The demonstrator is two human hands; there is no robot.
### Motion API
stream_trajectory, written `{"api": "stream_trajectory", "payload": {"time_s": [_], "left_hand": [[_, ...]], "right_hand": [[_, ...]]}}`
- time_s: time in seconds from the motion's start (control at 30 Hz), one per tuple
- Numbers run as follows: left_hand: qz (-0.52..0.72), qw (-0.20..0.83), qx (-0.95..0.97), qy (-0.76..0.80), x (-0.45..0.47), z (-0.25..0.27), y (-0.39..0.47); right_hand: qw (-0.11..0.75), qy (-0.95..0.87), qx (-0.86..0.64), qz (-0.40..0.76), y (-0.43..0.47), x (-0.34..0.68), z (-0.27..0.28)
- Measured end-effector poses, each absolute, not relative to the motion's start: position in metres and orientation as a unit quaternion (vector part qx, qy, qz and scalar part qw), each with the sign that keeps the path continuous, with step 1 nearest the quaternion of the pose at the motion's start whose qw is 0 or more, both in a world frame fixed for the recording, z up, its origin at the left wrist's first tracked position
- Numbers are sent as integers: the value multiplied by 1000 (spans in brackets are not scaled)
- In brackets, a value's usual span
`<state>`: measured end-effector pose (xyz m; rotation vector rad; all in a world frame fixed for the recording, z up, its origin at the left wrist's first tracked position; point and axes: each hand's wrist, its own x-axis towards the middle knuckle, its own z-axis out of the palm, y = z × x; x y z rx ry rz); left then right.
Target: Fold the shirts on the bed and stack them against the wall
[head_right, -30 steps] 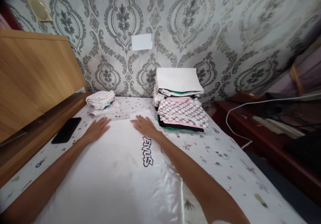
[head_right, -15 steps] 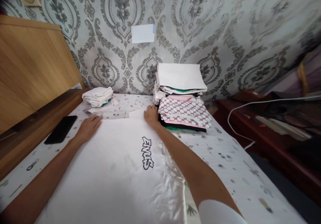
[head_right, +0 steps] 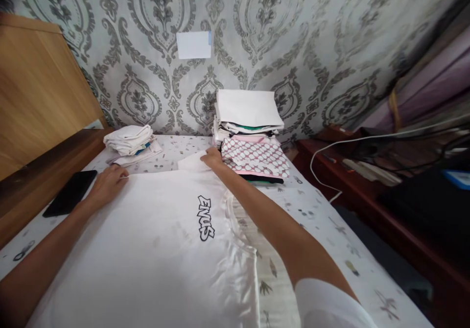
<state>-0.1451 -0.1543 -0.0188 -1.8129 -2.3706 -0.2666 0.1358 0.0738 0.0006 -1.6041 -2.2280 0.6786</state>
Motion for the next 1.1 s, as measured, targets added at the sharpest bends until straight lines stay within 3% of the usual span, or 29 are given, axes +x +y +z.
{"api": "stream_trajectory", "payload": {"time_s": [0.3,0.53,0.83,1.1], "left_hand": [[-79,84,-642,-758,-133,-7,-195],[-21,152,-678,-719,-140,-27,-208],[-49,159,-657,-736,-143,-14,-215],[-58,154,-668,-726,-146,-21,-221]], "right_hand": [[301,-859,-353,216,-18,220,-2],[219,-926,-286,115,-66,254,-45],[265,-936,-228,42,-68,257,-49],[226,-941,-248,47,-77,269,-51]]}}
